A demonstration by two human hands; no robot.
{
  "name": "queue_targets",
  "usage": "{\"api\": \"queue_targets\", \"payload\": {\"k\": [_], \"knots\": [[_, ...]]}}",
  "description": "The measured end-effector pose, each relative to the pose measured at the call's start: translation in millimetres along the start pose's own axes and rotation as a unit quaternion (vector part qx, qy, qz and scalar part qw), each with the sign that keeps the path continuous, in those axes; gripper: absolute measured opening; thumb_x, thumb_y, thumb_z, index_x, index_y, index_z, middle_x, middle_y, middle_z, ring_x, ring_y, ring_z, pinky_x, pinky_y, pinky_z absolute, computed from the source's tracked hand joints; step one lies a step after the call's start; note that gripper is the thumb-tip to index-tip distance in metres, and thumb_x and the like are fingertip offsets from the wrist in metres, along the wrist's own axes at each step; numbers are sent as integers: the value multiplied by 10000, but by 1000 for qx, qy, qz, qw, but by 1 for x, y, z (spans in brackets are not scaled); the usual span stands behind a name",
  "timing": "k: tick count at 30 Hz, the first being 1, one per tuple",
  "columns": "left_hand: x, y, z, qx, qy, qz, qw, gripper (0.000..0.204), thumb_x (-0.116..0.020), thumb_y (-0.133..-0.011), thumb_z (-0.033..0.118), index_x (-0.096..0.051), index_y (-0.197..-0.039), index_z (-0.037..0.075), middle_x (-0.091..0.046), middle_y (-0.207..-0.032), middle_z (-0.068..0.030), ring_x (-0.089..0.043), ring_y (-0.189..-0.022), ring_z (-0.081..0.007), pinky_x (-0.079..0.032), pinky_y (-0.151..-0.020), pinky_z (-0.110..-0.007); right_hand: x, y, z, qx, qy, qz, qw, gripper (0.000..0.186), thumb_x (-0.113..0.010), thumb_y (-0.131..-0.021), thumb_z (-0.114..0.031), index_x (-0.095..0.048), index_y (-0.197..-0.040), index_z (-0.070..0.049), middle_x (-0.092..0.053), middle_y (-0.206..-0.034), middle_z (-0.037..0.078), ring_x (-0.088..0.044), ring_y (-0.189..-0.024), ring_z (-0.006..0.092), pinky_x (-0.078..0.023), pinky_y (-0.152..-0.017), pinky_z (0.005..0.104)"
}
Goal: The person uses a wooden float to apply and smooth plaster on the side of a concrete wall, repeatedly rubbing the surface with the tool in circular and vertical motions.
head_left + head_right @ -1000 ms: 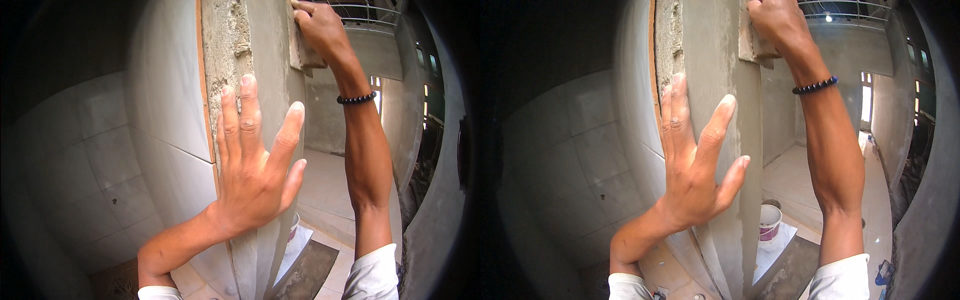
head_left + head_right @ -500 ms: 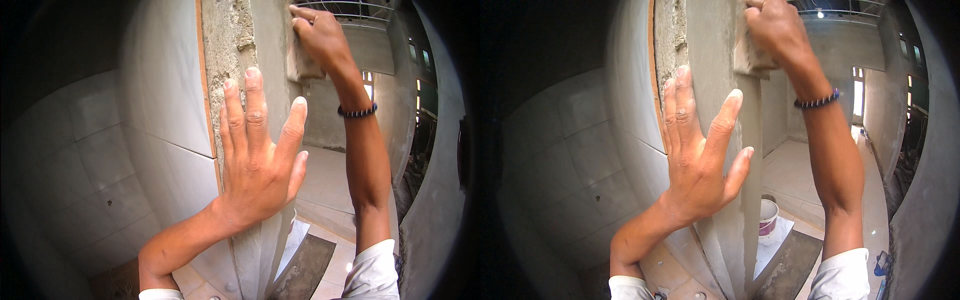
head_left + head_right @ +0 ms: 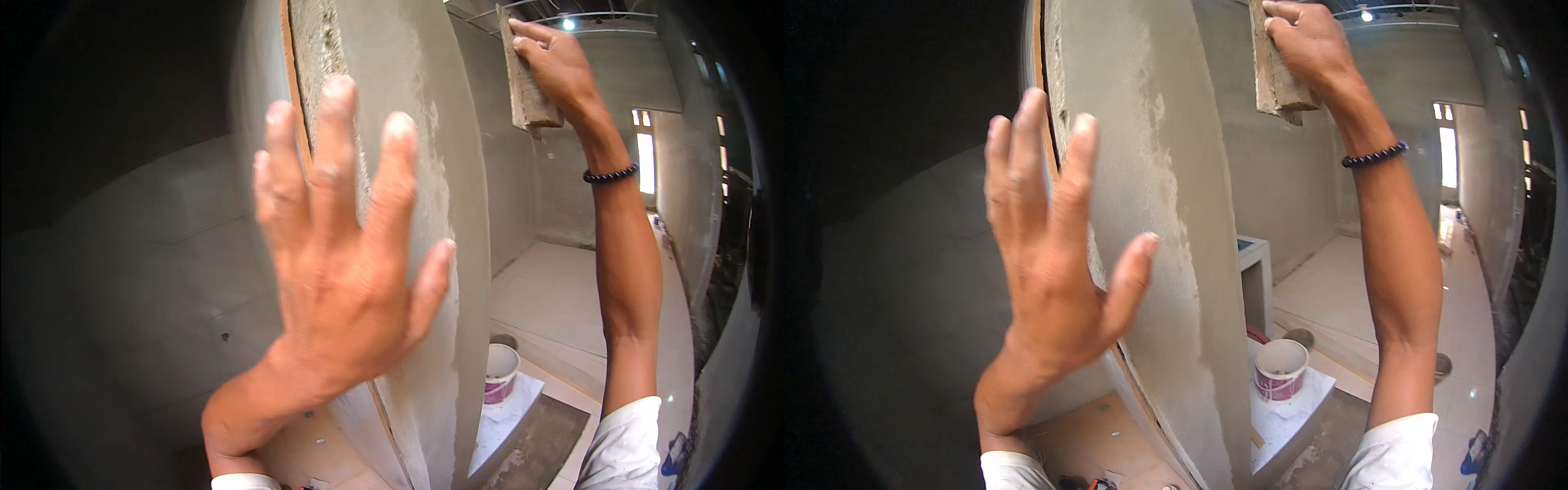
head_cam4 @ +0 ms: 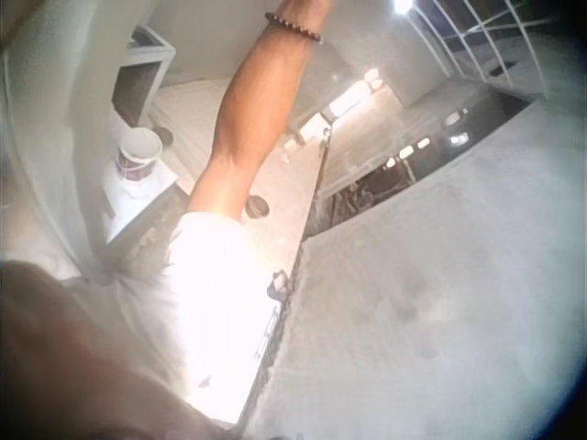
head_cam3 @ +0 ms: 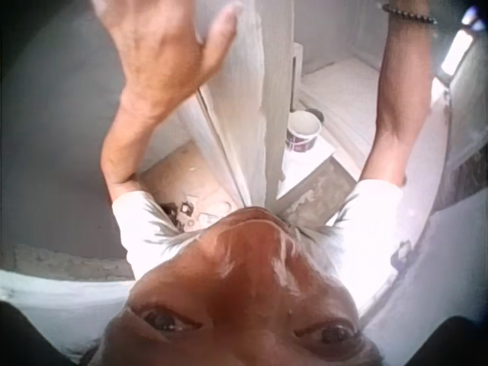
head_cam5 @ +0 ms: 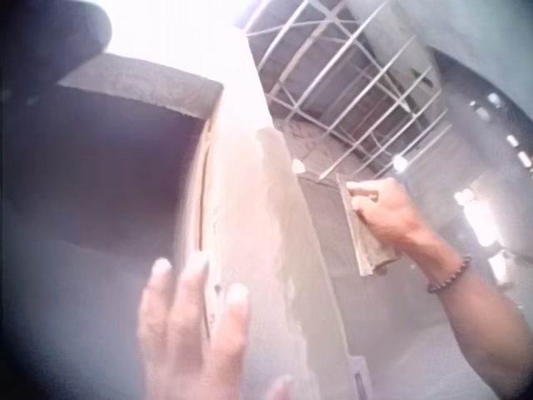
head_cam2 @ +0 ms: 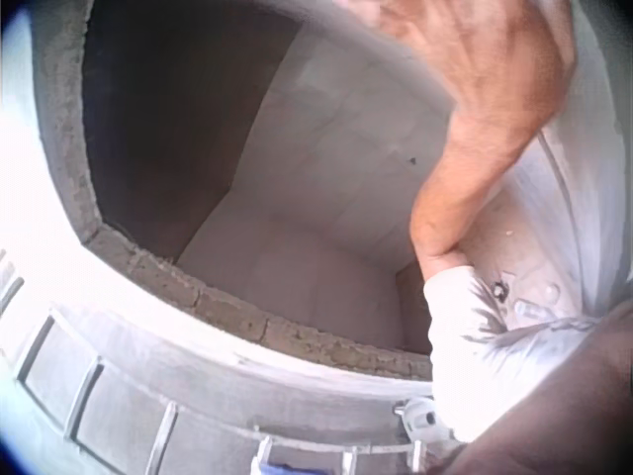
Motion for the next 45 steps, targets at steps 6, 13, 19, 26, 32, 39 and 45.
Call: {"api": "queue_targets", "payload": {"k": [6,13,19,26,32,39,45], "knots": [[-8,-57,-41,-47,-230,23,972,709,-681,-890,369,-463,-1509,101,-340,-1607,-206,-215,-1526,-413,-162,-1235,-567,16,-67,-75,29,-132,-53,989,409,-535,-820,-54,-718,-1176,32,-730,-1131,233,-715,-978,333,-563,-889,381],[-31,-80,-48,-99,-295,2,950,699,-648,-907,513,-507,-1487,149,-374,-1609,-124,-231,-1540,-290,-109,-1265,-515,-17,-44,-71,131,-34,-75,988,358,-530,-896,-83,-721,-1188,-4,-709,-1154,251,-694,-1014,351,-547,-932,415],[-30,-88,-20,-54,-306,-57,949,709,-622,-916,546,-520,-1473,120,-405,-1591,-123,-262,-1530,-261,-103,-1276,-468,-9,-27,-57,133,-59,-31,989,333,-546,-892,-74,-723,-1157,26,-698,-1177,245,-674,-1068,363,-538,-964,416],[-53,-87,-1,-87,-303,-82,946,773,-537,-914,648,-501,-1486,130,-431,-1577,-105,-271,-1526,-258,-110,-1275,-476,-3,-54,-61,212,-25,-14,977,341,-551,-885,-54,-724,-1172,9,-700,-1176,232,-681,-1055,363,-524,-995,422],[-50,-76,-6,-90,-345,-112,928,814,-452,-912,705,-493,-1494,138,-427,-1581,-91,-269,-1526,-260,-116,-1273,-478,-16,-38,-55,140,-99,-61,983,334,-563,-885,-46,-725,-1173,5,-704,-1160,241,-694,-1001,345,-534,-944,406],[-71,-76,14,-154,-169,-43,973,678,-647,-916,459,-566,-1374,-33,-507,-1475,-177,-387,-1434,-339,-235,-1203,-556,9,-41,-48,241,-4,-48,969,327,-569,-877,-24,-726,-1158,30,-718,-1009,235,-673,-884,317,-537,-797,408],[-56,-66,2,-148,-212,-58,964,675,-643,-914,464,-581,-1360,-38,-520,-1469,-177,-400,-1427,-334,-255,-1193,-549,-19,-66,-46,104,-158,-61,980,363,-571,-882,-10,-719,-1213,-22,-740,-1054,237,-698,-887,276,-572,-780,380]]}}
Point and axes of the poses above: each hand's wrist, its own y-axis away from the middle knuckle, its own x-axis out of the back of the hand, z = x × y, the point moved 5 cm from there along -y, towards the middle knuckle
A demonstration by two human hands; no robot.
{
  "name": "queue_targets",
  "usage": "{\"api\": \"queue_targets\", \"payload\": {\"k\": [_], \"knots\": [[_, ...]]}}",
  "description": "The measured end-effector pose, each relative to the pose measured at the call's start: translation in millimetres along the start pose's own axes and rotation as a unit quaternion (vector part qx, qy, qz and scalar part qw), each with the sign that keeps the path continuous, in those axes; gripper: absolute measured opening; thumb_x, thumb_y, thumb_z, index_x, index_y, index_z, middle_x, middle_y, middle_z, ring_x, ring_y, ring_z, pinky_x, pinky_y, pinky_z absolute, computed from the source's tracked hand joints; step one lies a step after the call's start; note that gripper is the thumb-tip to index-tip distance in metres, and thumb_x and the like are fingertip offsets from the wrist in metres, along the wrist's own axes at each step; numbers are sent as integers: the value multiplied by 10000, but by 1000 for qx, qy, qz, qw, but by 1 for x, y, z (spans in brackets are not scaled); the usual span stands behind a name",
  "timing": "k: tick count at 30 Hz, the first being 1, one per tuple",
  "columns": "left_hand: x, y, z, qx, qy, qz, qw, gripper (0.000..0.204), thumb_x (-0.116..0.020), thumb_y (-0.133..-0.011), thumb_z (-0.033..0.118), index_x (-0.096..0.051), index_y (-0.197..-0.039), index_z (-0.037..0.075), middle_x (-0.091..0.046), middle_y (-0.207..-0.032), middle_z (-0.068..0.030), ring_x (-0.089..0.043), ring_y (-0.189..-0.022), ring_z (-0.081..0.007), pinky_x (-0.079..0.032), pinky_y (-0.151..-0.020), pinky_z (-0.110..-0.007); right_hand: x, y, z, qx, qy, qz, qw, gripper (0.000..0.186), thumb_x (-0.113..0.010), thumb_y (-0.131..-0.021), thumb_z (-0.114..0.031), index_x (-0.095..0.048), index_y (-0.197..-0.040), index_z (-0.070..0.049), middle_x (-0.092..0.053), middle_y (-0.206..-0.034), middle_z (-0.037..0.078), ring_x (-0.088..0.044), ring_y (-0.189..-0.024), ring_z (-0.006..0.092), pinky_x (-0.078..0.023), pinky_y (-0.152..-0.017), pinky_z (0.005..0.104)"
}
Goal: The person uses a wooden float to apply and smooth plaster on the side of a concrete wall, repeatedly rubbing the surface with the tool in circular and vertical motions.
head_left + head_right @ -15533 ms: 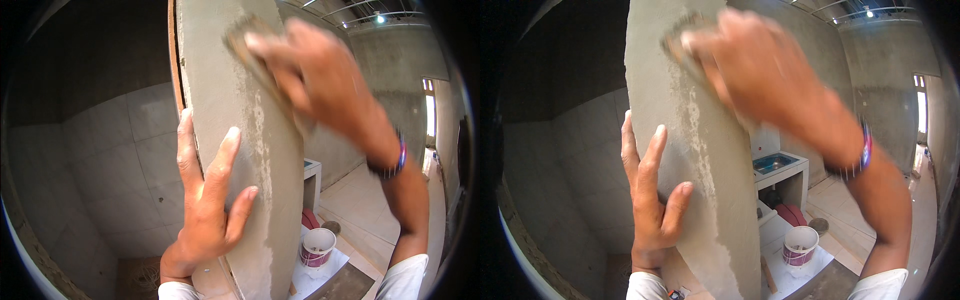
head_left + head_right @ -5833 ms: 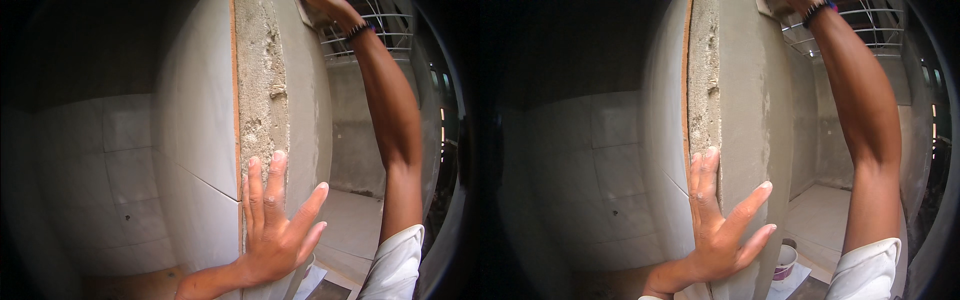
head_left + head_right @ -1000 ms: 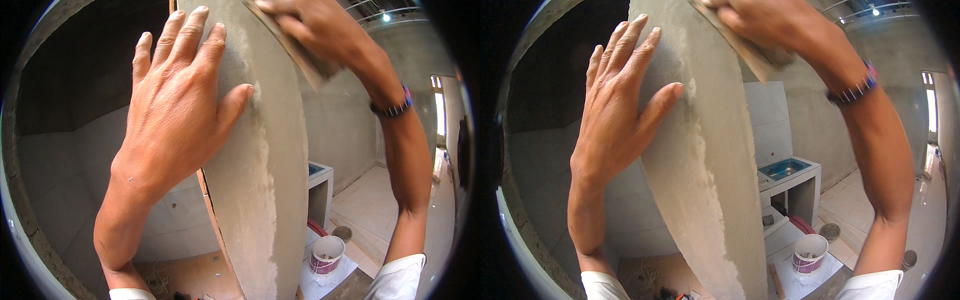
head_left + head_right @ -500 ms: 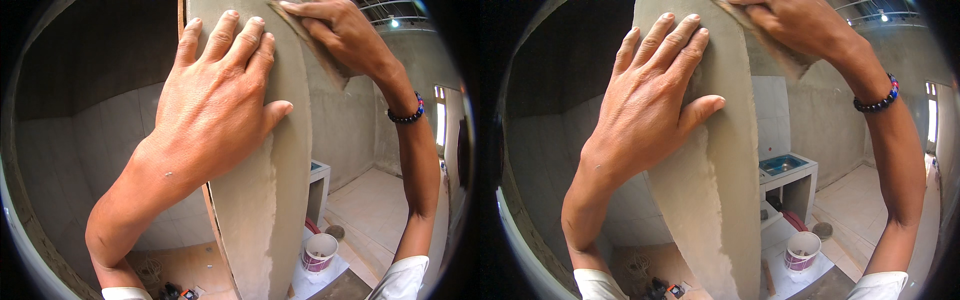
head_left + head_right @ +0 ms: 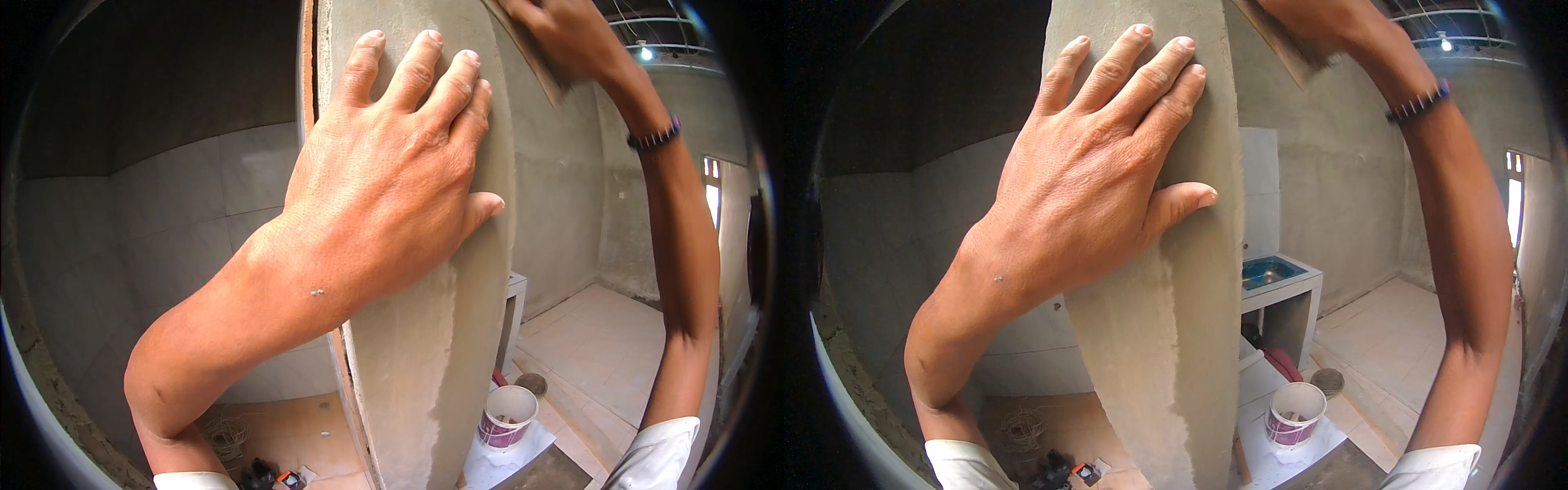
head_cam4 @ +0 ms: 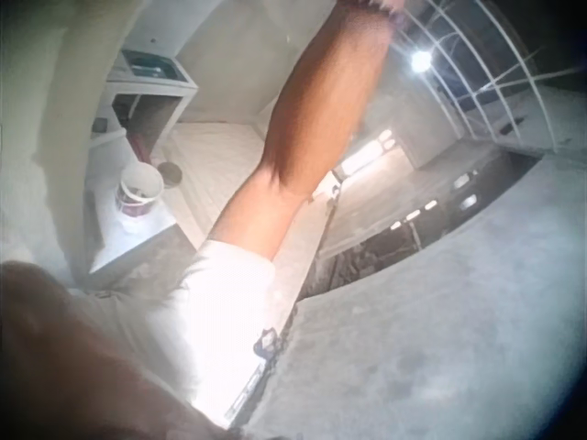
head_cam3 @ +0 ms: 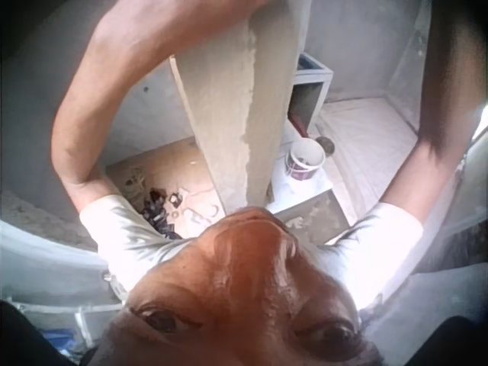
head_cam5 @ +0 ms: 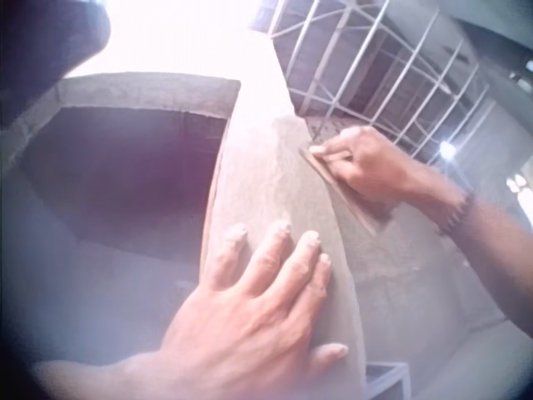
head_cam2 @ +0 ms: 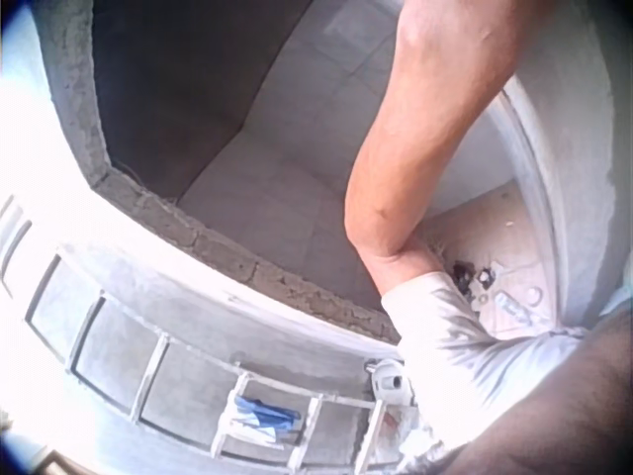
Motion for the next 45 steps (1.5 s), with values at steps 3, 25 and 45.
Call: {"api": "queue_targets", "payload": {"k": [3,25,45], "knots": [[1,-6,7,-5,33,18,999,681,-649,-908,462,-582,-1359,-43,-521,-1466,-179,-405,-1424,-331,-260,-1191,-542,13,-30,-5,23,53,6,998,386,-567,-876,-6,-708,-1234,-29,-729,-1151,220,-711,-944,256,-591,-817,371],[4,40,34,-34,48,-145,988,777,-567,-892,654,-539,-1459,123,-419,-1582,-64,-273,-1517,-238,-98,-1273,-532,-3,80,-31,164,151,-66,973,355,-591,-925,-81,-692,-1263,-39,-672,-930,137,-658,-859,245,-500,-774,350],[-31,83,83,-122,19,-88,988,731,-431,-961,656,-494,-1500,166,-372,-1608,-81,-242,-1529,-290,-120,-1264,-577,-8,3,-37,103,160,-59,980,343,-559,-898,-32,-726,-1197,-19,-705,-974,189,-676,-861,263,-539,-790,356]]}}
Point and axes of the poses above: each hand's wrist, its own y-axis away from the middle knuckle, its own x-axis out of the back of the hand, z = x × y, the point moved 5 cm from there along -y, towards the middle knuckle
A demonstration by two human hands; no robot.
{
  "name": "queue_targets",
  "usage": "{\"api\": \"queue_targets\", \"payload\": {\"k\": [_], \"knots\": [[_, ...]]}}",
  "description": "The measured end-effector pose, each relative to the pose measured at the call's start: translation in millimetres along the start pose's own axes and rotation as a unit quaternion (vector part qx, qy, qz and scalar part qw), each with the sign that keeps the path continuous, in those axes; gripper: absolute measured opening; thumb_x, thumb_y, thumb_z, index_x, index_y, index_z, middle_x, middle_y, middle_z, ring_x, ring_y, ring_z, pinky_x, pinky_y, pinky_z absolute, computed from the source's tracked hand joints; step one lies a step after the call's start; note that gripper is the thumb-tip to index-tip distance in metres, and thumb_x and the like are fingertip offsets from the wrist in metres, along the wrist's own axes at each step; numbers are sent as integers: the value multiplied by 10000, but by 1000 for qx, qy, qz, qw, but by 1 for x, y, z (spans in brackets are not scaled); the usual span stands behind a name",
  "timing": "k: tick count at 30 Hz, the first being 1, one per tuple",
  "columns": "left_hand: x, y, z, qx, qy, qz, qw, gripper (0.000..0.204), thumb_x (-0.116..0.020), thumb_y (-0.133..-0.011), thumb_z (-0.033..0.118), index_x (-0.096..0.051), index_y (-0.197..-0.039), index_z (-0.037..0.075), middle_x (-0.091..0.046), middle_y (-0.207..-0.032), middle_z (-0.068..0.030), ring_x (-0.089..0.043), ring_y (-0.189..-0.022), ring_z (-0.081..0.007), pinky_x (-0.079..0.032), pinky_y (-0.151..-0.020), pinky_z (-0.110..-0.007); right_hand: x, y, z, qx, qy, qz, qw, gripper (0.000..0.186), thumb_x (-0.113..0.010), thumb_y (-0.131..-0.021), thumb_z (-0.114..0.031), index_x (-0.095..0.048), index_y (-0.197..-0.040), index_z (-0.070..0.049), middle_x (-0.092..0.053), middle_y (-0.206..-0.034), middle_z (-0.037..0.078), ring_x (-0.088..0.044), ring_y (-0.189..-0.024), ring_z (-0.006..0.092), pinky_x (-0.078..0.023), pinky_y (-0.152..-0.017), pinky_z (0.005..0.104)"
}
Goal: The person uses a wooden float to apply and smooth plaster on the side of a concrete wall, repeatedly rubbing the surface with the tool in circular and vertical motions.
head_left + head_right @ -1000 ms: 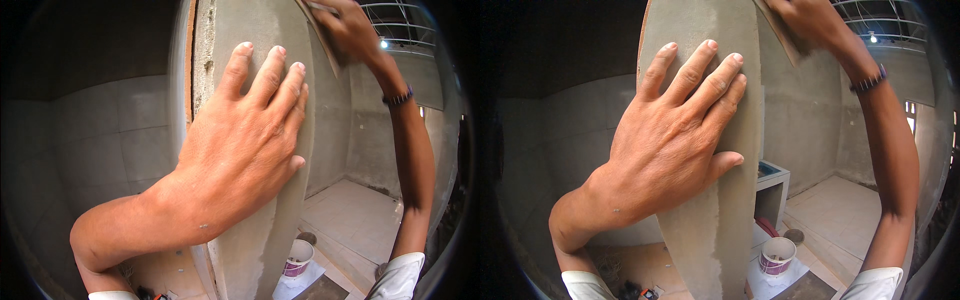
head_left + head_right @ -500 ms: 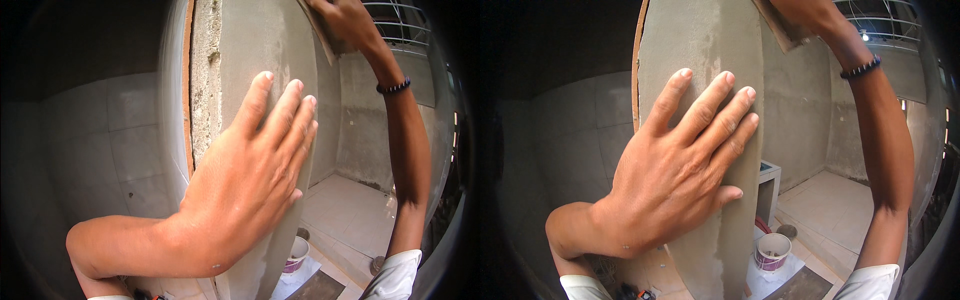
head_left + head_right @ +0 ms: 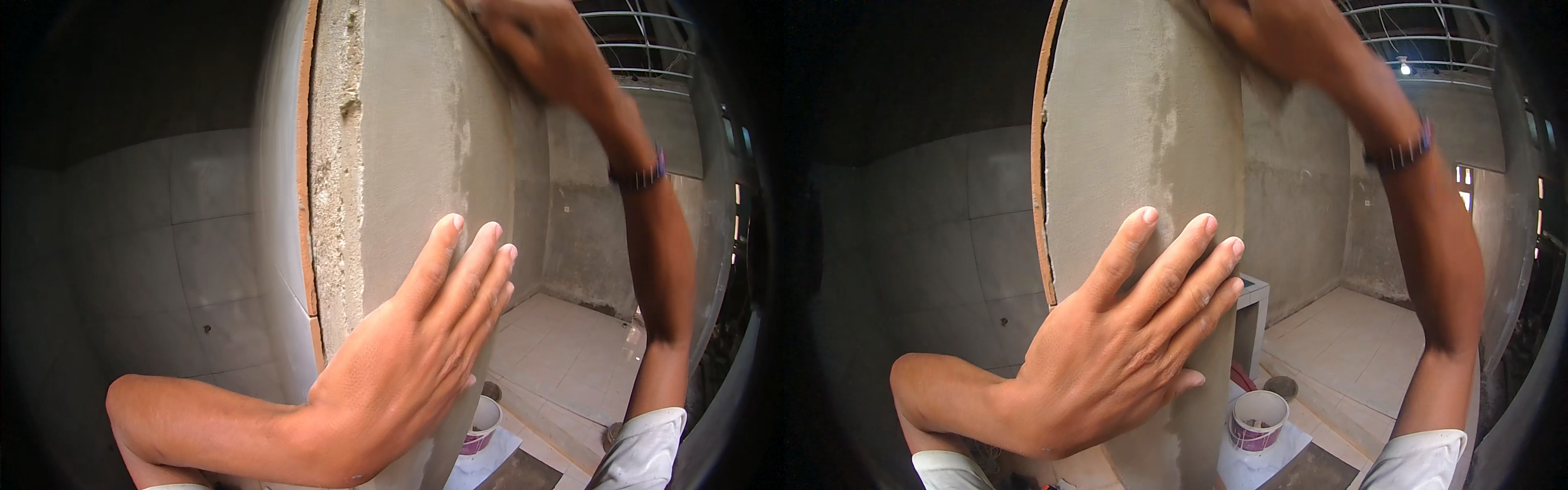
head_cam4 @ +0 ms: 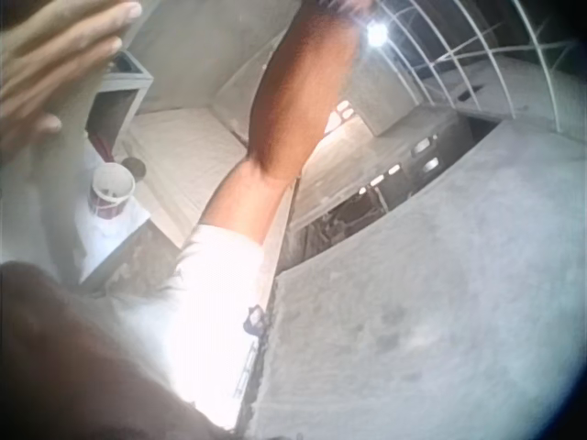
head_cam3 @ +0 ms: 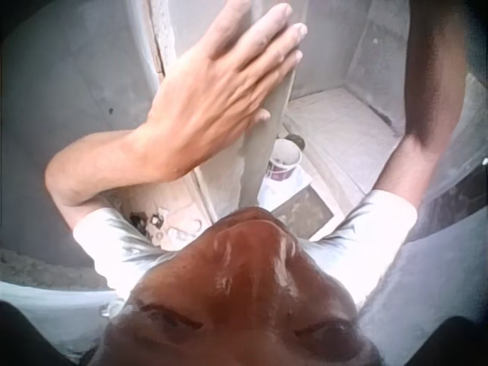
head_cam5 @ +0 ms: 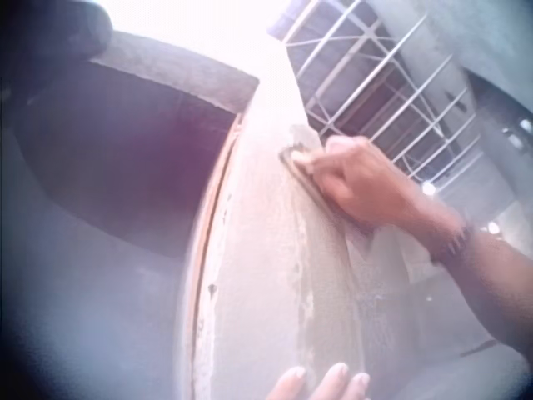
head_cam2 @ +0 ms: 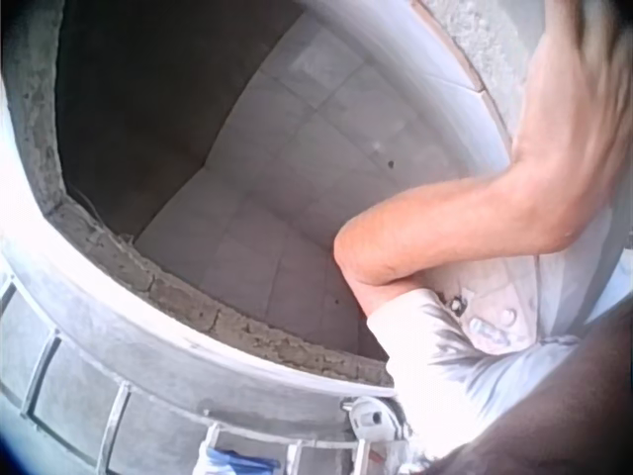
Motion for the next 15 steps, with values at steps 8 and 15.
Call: {"api": "queue_targets", "payload": {"k": [8,15], "knots": [[1,-2,4,7,52,40,998,749,-506,-918,671,-528,-1476,172,-388,-1598,-88,-277,-1515,-305,-139,-1261,-574,1,-4,21,-64,-54,28,996,380,-512,-903,-6,-699,-1234,11,-722,-1169,231,-719,-1001,283,-570,-894,351],[36,2,-11,-9,90,-67,994,784,-556,-899,649,-516,-1481,126,-387,-1599,-104,-259,-1525,-306,-140,-1259,-565,-11,92,-11,-39,-55,58,996,328,-597,-903,-48,-751,-1188,-103,-552,-792,130,-589,-716,296,-467,-663,397]]}}
Point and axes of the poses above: each hand's wrist, its own y-axis away from the middle knuckle, its own x-axis out of the back of the hand, z = x × y, the point moved 5 cm from there along -y, towards the middle knuckle
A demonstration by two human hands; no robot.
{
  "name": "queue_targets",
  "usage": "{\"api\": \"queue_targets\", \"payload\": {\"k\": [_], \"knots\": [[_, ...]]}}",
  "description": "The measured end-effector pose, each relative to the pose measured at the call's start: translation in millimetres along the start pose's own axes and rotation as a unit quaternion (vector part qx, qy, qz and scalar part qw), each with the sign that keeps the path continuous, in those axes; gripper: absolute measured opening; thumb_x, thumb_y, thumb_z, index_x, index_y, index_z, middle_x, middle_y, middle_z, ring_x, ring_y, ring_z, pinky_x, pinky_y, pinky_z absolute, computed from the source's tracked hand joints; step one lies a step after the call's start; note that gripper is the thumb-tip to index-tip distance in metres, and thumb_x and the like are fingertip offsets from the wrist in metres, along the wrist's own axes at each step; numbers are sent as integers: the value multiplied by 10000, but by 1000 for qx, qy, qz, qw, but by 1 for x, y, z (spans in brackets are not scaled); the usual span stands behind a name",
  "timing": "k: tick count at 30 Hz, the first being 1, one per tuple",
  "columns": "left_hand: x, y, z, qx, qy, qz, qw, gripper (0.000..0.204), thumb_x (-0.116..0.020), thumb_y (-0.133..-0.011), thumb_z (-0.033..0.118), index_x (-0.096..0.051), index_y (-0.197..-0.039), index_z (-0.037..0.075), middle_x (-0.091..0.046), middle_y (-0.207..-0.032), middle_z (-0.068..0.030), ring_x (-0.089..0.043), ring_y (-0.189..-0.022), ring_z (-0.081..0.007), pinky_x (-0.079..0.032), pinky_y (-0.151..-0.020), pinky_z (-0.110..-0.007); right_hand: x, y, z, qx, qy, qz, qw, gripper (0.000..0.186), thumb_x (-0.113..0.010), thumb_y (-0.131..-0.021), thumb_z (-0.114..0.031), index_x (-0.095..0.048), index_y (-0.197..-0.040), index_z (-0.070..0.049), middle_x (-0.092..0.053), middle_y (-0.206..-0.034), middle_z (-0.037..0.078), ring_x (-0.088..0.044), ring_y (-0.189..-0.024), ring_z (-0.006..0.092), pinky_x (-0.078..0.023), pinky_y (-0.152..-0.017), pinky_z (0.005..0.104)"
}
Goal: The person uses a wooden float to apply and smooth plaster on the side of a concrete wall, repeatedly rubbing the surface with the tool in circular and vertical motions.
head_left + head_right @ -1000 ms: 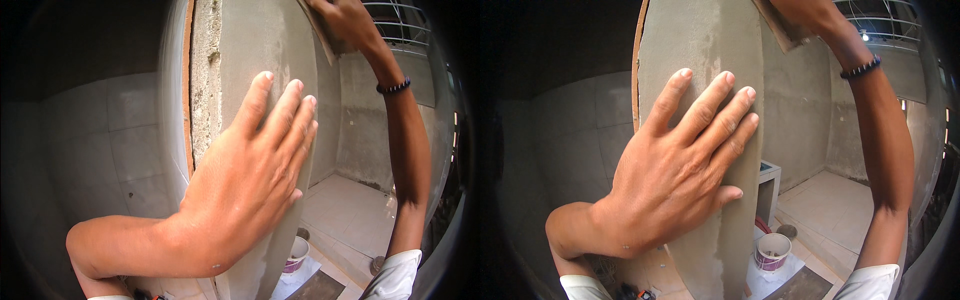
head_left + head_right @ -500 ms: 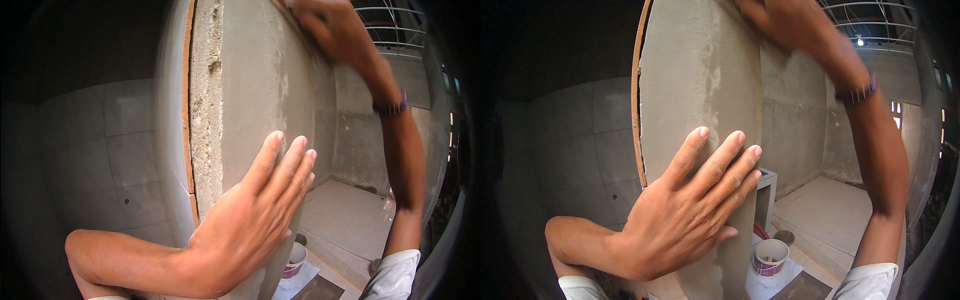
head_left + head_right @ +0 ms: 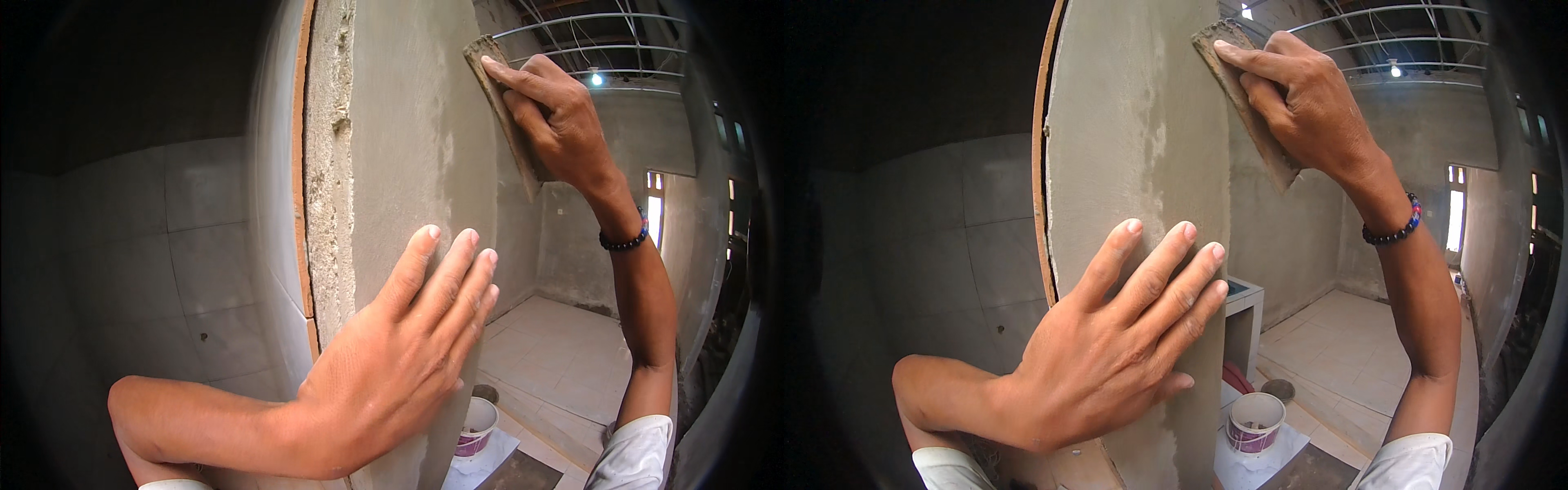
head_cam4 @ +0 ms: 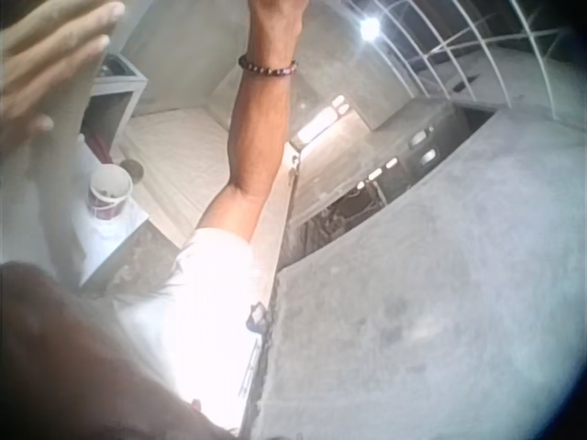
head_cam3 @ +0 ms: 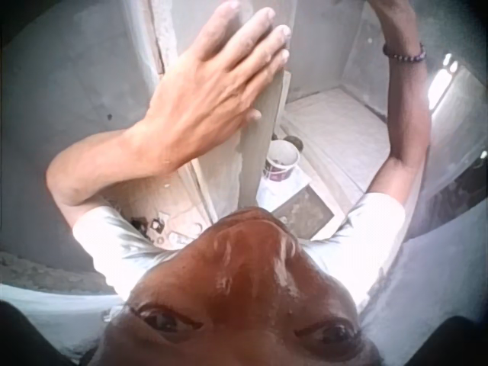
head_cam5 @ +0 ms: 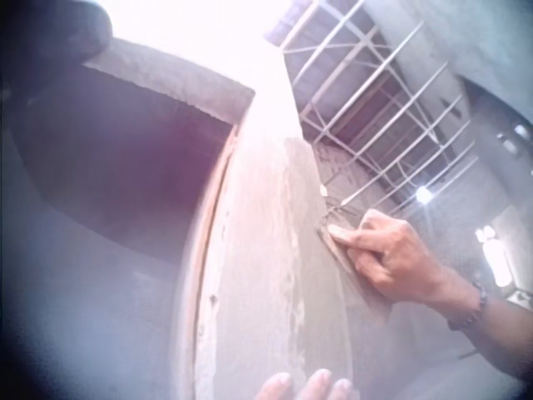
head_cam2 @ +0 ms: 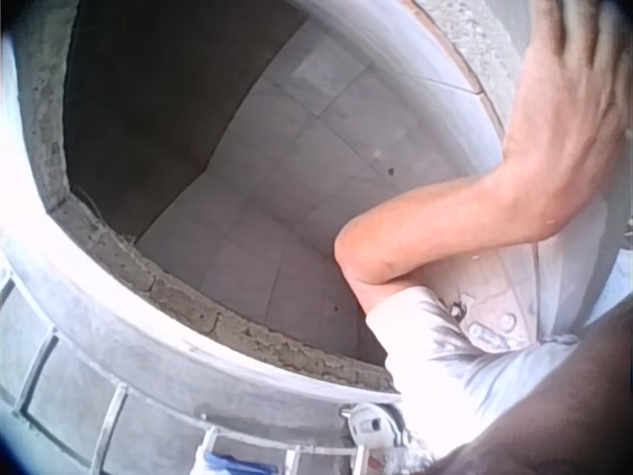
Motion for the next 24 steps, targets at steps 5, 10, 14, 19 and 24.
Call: {"api": "queue_targets", "payload": {"k": [5,10,14,19,24], "knots": [[11,-4,1,-28,5,-43,999,793,-539,-910,647,-505,-1486,104,-373,-1606,-109,-248,-1528,-310,-137,-1259,-564,2,-72,79,17,115,22,993,356,-562,-956,-148,-689,-1261,-17,-624,-849,135,-587,-762,244,-477,-761,359],[12,-3,2,-22,109,-36,993,807,-603,-871,630,-513,-1482,110,-379,-1604,-106,-280,-1517,-310,-146,-1257,-566,13,-102,-10,-38,-20,-14,999,300,-529,-912,-17,-741,-1116,44,-765,-978,195,-670,-719,230,-559,-692,374],[20,7,1,-3,133,5,991,820,-716,-793,541,-524,-1467,117,-425,-1576,-118,-347,-1486,-329,-135,-1255,-580,11,-31,-40,114,72,-30,990,365,-611,-893,-81,-697,-1246,-52,-540,-785,120,-549,-702,261,-465,-682,391],[26,14,-16,63,117,123,983,861,-772,-719,502,-523,-1460,142,-478,-1535,-133,-389,-1462,-353,-88,-1252,-604,11,35,-75,92,-17,-32,995,386,-649,-867,-59,-702,-1243,-130,-515,-825,121,-549,-680,283,-452,-624,407],[38,10,-40,124,97,193,969,791,-741,-795,392,-487,-1485,101,-262,-1606,-305,-150,-1520,-499,-78,-1226,-602,10,-52,-21,130,86,8,988,376,-601,-931,-85,-687,-1297,-85,-533,-771,111,-533,-683,219,-459,-630,382]]}}
Point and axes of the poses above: each hand's wrist, its own y-axis away from the middle knuckle, its own x-axis out of the back of the hand, z = x × y, the point moved 5 cm from there along -y, towards the middle knuckle
